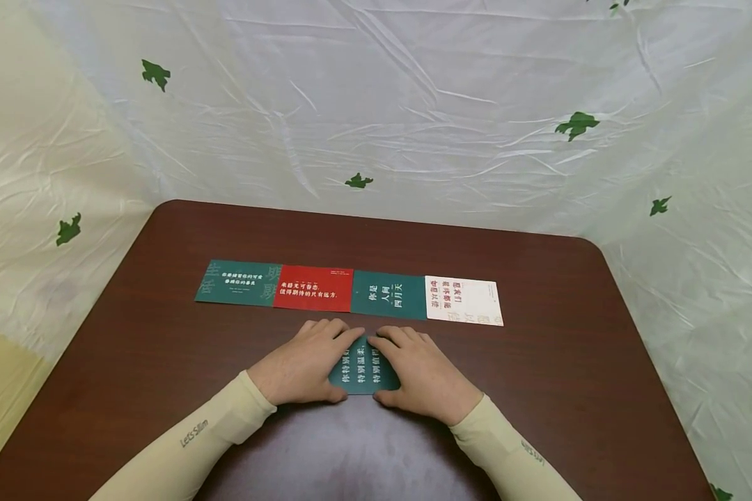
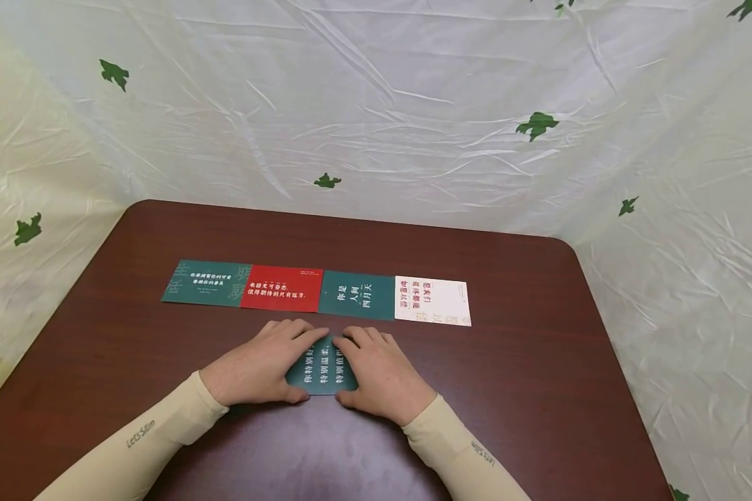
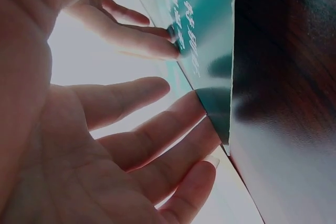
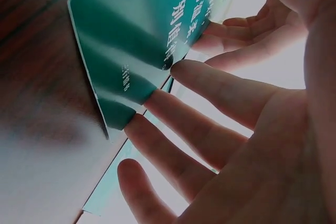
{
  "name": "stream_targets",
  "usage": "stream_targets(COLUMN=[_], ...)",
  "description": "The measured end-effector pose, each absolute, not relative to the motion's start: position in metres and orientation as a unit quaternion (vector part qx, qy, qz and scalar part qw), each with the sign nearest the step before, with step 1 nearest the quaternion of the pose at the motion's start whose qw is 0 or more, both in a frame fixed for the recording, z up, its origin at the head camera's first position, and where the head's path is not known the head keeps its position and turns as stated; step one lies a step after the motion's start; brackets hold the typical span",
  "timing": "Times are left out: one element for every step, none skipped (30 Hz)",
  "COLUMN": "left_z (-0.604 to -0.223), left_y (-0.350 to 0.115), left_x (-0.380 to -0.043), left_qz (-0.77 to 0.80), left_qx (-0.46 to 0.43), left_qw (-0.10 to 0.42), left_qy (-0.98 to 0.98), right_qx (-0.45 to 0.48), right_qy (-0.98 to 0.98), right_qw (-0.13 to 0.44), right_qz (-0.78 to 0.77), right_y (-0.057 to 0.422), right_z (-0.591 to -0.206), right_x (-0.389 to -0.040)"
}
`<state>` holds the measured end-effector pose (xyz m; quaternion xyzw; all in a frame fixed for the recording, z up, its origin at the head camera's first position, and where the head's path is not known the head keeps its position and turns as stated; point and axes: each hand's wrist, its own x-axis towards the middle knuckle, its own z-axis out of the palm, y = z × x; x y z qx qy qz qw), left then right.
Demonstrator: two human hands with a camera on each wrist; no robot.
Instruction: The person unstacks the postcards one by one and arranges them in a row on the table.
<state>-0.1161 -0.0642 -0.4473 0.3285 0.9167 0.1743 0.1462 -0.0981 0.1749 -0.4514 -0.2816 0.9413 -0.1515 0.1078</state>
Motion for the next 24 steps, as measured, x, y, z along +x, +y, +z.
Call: stream_targets(left_z=[-0.447,-0.447,-0.447,-0.447,-0.447,-0.447,-0.447,-0.447,-0.448,-0.447,-0.447,-0.447,-0.447,-0.447,-0.447,-0.447,-0.447,-0.447,-0.448,-0.448,-0.448,-0.448,-0.449,-0.449], left_y=[-0.064,-0.064,-0.064,-0.064,-0.064,-0.064,-0.064,-0.064,-0.064,-0.063,-0.063,-0.062,-0.061,-0.06,-0.06,-0.059,-0.059,-0.058,-0.058,-0.057,-0.056,-0.056,-0.054,-0.053], left_x=[-0.116,-0.116,-0.117,-0.117,-0.117,-0.117,-0.117,-0.117,-0.117,-0.117,-0.117,-0.117,-0.117,-0.117,-0.117,-0.117,-0.117,-0.116,-0.116,-0.116,-0.116,-0.115,-0.115,-0.114], left_qz=[0.174,0.175,0.175,0.175,0.173,0.171,0.17,0.169,0.169,0.169,0.171,0.172,0.173,0.174,0.175,0.175,0.174,0.174,0.175,0.175,0.177,0.181,0.187,0.192], left_qx=[0.329,0.329,0.33,0.329,0.329,0.329,0.328,0.328,0.328,0.328,0.328,0.329,0.329,0.329,0.33,0.33,0.33,0.33,0.329,0.329,0.33,0.329,0.329,0.329], left_qw=[0.147,0.147,0.147,0.147,0.148,0.149,0.15,0.151,0.151,0.151,0.15,0.149,0.148,0.147,0.145,0.145,0.143,0.143,0.142,0.14,0.138,0.136,0.136,0.133], left_qy=[0.916,0.916,0.916,0.916,0.916,0.917,0.917,0.917,0.917,0.917,0.917,0.917,0.917,0.916,0.916,0.916,0.917,0.917,0.917,0.917,0.917,0.916,0.916,0.915], right_qx=[-0.283,-0.283,-0.283,-0.283,-0.283,-0.282,-0.28,-0.279,-0.279,-0.279,-0.279,-0.28,-0.282,-0.284,-0.286,-0.289,-0.29,-0.292,-0.295,-0.296,-0.297,-0.296,-0.294,-0.293], right_qy=[0.941,0.941,0.941,0.941,0.941,0.941,0.941,0.941,0.941,0.942,0.942,0.942,0.942,0.942,0.942,0.941,0.942,0.941,0.941,0.94,0.94,0.939,0.94,0.939], right_qw=[0.107,0.107,0.106,0.106,0.107,0.107,0.11,0.11,0.111,0.11,0.109,0.108,0.106,0.103,0.099,0.094,0.091,0.088,0.086,0.085,0.086,0.09,0.095,0.098], right_qz=[-0.152,-0.153,-0.154,-0.154,-0.155,-0.155,-0.154,-0.154,-0.153,-0.152,-0.151,-0.15,-0.149,-0.147,-0.146,-0.146,-0.145,-0.144,-0.145,-0.145,-0.145,-0.147,-0.148,-0.15], right_y=[0.175,0.175,0.175,0.175,0.175,0.175,0.175,0.175,0.175,0.176,0.177,0.178,0.178,0.179,0.18,0.18,0.181,0.182,0.182,0.183,0.184,0.185,0.186,0.189], right_z=[-0.452,-0.452,-0.452,-0.452,-0.452,-0.452,-0.452,-0.452,-0.452,-0.452,-0.452,-0.452,-0.451,-0.451,-0.451,-0.45,-0.45,-0.449,-0.449,-0.448,-0.448,-0.447,-0.446,-0.447], right_x=[-0.098,-0.099,-0.099,-0.099,-0.099,-0.1,-0.1,-0.1,-0.1,-0.1,-0.1,-0.1,-0.1,-0.101,-0.101,-0.102,-0.103,-0.103,-0.104,-0.105,-0.106,-0.106,-0.106,-0.107])
